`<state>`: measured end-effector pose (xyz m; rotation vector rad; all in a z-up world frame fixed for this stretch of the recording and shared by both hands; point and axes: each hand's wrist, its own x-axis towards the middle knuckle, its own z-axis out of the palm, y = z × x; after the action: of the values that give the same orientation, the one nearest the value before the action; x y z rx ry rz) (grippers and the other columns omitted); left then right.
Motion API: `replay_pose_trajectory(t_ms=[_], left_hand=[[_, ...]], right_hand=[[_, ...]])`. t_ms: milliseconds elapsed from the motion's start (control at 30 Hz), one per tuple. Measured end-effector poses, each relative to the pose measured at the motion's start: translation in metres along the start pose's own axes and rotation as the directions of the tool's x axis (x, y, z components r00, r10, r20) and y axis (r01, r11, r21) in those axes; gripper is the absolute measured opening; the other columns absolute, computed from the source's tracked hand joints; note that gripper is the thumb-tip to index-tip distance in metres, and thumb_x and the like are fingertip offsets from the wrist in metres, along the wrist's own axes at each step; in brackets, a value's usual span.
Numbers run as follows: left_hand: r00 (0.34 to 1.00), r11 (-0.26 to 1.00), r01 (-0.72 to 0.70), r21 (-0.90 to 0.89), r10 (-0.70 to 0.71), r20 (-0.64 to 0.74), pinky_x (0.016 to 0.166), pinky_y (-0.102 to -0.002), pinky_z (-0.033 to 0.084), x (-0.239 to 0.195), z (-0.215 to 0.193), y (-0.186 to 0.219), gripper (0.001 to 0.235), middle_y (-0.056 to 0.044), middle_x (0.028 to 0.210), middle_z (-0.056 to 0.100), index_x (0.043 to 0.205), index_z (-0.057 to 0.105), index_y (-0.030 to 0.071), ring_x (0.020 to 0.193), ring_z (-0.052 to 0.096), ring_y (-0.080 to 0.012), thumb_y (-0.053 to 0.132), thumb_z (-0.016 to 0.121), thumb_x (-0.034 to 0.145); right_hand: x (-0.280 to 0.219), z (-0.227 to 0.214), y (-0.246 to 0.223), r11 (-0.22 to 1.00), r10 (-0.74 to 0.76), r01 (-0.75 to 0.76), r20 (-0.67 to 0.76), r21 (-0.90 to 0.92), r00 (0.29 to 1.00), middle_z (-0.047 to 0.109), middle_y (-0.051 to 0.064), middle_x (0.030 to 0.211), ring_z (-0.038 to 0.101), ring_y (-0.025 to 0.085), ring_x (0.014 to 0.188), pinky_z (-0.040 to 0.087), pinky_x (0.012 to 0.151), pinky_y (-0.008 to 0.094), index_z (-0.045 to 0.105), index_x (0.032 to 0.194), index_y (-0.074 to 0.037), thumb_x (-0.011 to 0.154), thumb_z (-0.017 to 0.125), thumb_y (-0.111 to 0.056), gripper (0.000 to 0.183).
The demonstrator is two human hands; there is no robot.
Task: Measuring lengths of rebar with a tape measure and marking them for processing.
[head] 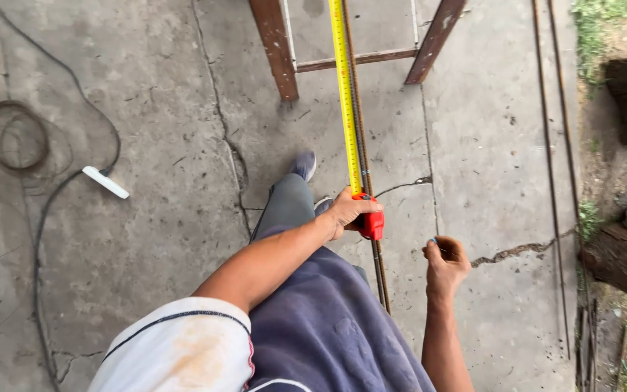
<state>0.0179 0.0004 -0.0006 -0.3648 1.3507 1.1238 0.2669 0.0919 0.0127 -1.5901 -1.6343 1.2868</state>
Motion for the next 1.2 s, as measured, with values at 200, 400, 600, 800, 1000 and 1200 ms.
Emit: replay_pose_trajectory(t_ms=[200,400,600,800,1000,1200], left_hand=[[0.999,1.000,-0.001,-0.005,0.002,0.042,0.068,-0.050,0.062,0.005,-0.006,0.012,0.069,-0.021,0.102,0.062,0.108,0.059,0.005,0.090,0.068,-0.0360,0.021,0.099,0.055],[0.994,0.998,0.062,-0.004,-0.061,0.087,0.075,-0.051,0.061,0.034,-0.022,0.048,0.072,-0.022,0.112,0.057,0.112,0.058,0.004,0.100,0.066,-0.0368,0.024,0.100,0.057],[0.992,0.996,0.085,-0.025,-0.083,0.094,0.076,-0.049,0.061,0.064,-0.038,0.121,0.075,-0.017,0.106,0.058,0.115,0.057,0.008,0.097,0.064,-0.0324,0.024,0.099,0.056],[0.994,0.996,0.062,0.070,-0.068,0.087,0.075,-0.049,0.062,0.090,-0.046,0.172,0.071,-0.017,0.105,0.058,0.111,0.057,0.007,0.097,0.067,-0.0336,0.027,0.099,0.058],[0.991,0.989,0.085,0.118,-0.097,0.097,0.079,-0.048,0.060,0.080,-0.041,0.189,0.072,-0.018,0.101,0.059,0.115,0.056,0.006,0.096,0.066,-0.0319,0.024,0.097,0.058],[0.993,0.991,0.060,0.120,-0.071,0.093,0.082,-0.049,0.059,0.070,-0.043,0.193,0.075,-0.021,0.102,0.061,0.115,0.056,0.005,0.097,0.066,-0.0350,0.024,0.098,0.056]], right_hand=[[-0.004,0.005,0.018,0.992,0.068,-0.056,-0.100,0.111,0.993,0.068,0.018,0.087,0.069,0.022,0.067,0.060,0.059,0.033,0.069,0.104,0.000,0.093,0.075,0.000,0.013],[0.016,0.043,-0.006,0.983,0.171,-0.161,-0.119,0.089,0.978,0.069,0.018,0.084,0.069,0.020,0.065,0.060,0.059,0.031,0.067,0.108,0.001,0.096,0.071,-0.002,0.013],[0.086,0.123,-0.073,0.988,0.153,-0.149,-0.076,0.050,0.985,0.069,0.019,0.088,0.070,0.022,0.067,0.061,0.060,0.034,0.069,0.106,0.002,0.089,0.077,-0.001,0.019],[0.172,0.227,-0.152,0.993,-0.065,0.083,0.186,-0.087,0.980,0.070,0.023,0.089,0.072,0.030,0.073,0.062,0.064,0.042,0.075,0.100,0.003,0.085,0.078,0.008,0.016],[0.203,0.286,-0.204,0.848,-0.142,0.341,0.447,-0.405,0.883,0.074,0.004,0.081,0.074,0.025,0.077,0.059,0.070,0.037,0.078,0.096,-0.018,0.081,0.082,-0.010,0.018],[0.205,0.300,-0.211,0.656,-0.169,0.587,0.665,-0.475,0.727,0.071,-0.006,0.078,0.071,0.017,0.072,0.058,0.069,0.034,0.076,0.095,-0.030,0.087,0.080,-0.022,0.012]])
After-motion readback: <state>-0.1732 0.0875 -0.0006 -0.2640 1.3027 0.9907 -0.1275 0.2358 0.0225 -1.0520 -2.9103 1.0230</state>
